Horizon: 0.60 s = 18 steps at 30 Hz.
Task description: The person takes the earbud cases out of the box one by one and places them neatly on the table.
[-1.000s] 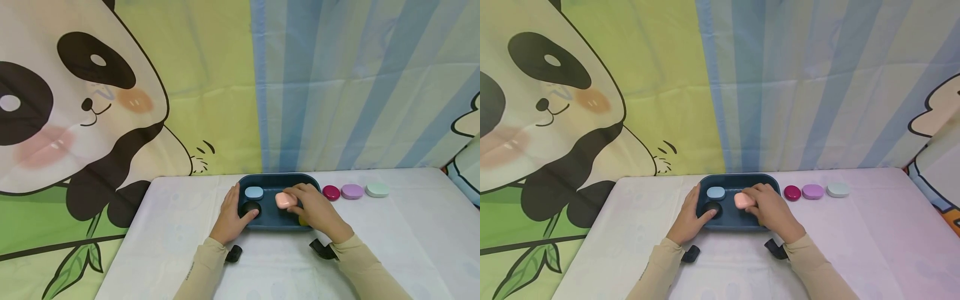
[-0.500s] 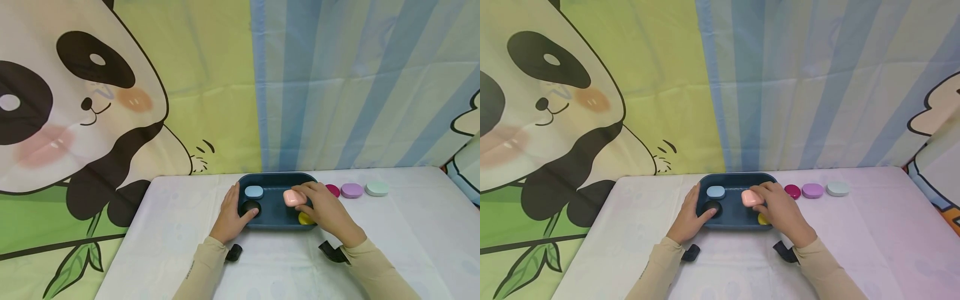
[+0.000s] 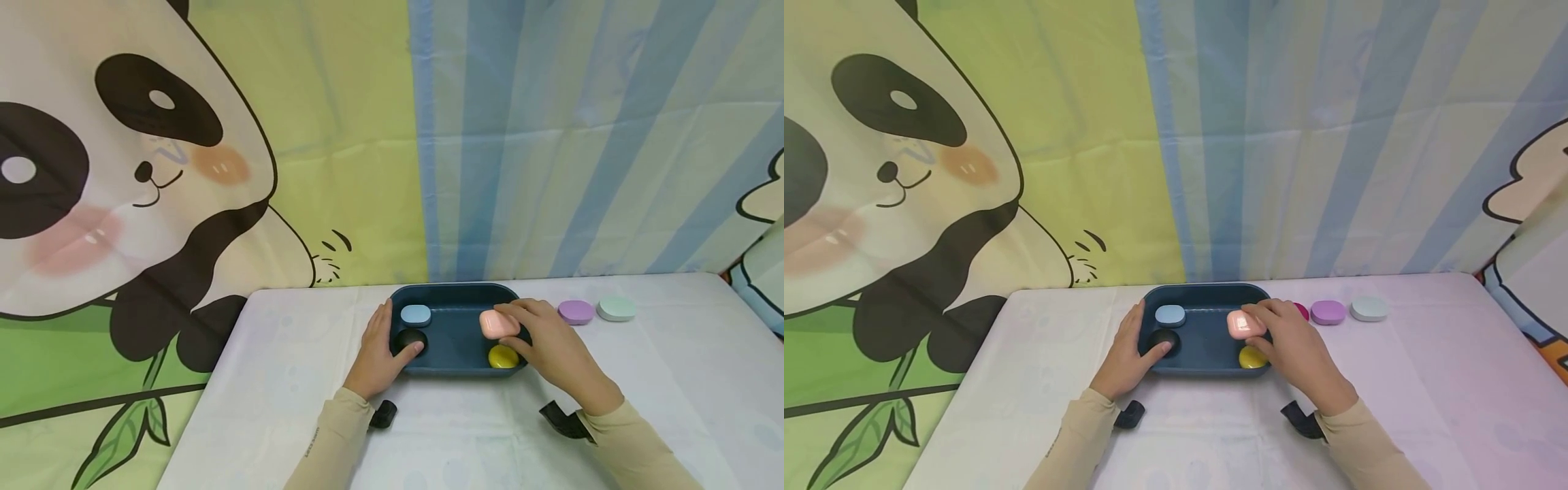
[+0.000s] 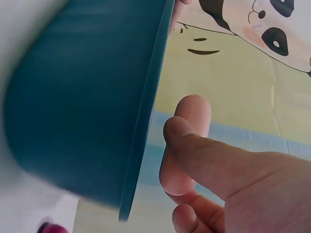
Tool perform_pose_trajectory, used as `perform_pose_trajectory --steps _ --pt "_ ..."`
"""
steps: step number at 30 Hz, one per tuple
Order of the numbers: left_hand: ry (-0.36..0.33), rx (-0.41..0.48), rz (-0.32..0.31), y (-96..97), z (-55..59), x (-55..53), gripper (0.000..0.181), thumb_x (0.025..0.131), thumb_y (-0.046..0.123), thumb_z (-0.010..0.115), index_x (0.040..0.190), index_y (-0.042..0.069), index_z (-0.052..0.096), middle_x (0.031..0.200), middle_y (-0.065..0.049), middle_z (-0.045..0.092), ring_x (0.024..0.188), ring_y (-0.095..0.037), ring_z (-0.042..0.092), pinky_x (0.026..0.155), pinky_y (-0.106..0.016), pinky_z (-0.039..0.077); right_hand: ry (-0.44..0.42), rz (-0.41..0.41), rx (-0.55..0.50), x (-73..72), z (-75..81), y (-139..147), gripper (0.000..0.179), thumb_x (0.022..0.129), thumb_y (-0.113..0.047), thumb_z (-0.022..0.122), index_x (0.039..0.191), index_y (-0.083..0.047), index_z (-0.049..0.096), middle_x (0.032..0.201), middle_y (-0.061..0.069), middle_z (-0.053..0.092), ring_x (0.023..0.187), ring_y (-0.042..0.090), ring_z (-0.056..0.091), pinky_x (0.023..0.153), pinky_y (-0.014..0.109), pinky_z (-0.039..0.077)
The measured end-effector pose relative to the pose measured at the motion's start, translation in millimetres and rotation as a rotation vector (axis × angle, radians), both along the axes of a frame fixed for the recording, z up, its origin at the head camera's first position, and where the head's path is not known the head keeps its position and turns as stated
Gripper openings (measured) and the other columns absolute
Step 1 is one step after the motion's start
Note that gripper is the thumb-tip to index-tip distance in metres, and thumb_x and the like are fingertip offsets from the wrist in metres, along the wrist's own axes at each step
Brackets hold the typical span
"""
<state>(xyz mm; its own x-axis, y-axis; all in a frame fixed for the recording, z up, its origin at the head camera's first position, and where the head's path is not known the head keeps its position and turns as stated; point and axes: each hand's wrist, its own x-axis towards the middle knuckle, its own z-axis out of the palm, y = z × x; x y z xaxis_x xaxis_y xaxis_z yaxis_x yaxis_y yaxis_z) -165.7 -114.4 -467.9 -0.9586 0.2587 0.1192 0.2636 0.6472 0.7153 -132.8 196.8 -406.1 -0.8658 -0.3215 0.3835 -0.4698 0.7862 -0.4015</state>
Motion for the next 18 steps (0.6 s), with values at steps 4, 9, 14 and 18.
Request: perform_pose_trajectory --steps 4,9,14,18 --pt "0.0 -0.007 -0.003 -0.3 -0.7 -0.3 0.102 0.091 0.064 0.062 0.163 0.015 0.009 0.168 -0.005 0.015 0.154 -0.026 0.01 0.121 -0.055 0.017 0.024 -0.019 -0.002 3.9 -2.0 7.3 0.053 0.076 -0.009 0.088 0.125 -0.006 0.068 0.117 0.011 0.065 0.107 0.032 0.058 0.081 0.049 0.055" --pt "-0.003 -0.007 -0.002 -0.6 -2.5 -0.7 0.103 0.091 0.066 0.061 0.163 0.015 0.009 0.168 -0.005 0.015 0.154 -0.025 0.01 0.121 -0.054 0.017 0.069 -0.042 0.012 8.5 -6.0 16.4 0.054 0.074 -0.008 0.089 0.123 -0.004 0.068 0.115 0.012 0.065 0.106 0.033 0.058 0.078 0.05 0.056" --pt "-0.004 -0.009 0.004 -0.8 -2.4 -0.7 0.103 0.091 0.065 0.062 0.163 0.015 0.01 0.168 -0.006 0.016 0.154 -0.026 0.011 0.12 -0.056 0.018 0.09 -0.063 0.022 12.2 -8.5 24.6 0.056 0.072 -0.006 0.09 0.123 -0.003 0.067 0.117 0.015 0.064 0.108 0.036 0.057 0.078 0.053 0.055" --pt "0.0 -0.005 0.003 -1.0 -1.6 -0.3 0.101 0.091 0.062 0.063 0.163 0.015 0.01 0.167 -0.007 0.016 0.154 -0.028 0.011 0.119 -0.057 0.019 0.107 -0.075 0.013 14.2 -9.7 30.0 0.058 0.071 -0.004 0.09 0.124 -0.004 0.066 0.117 0.016 0.064 0.11 0.037 0.057 0.081 0.055 0.054"
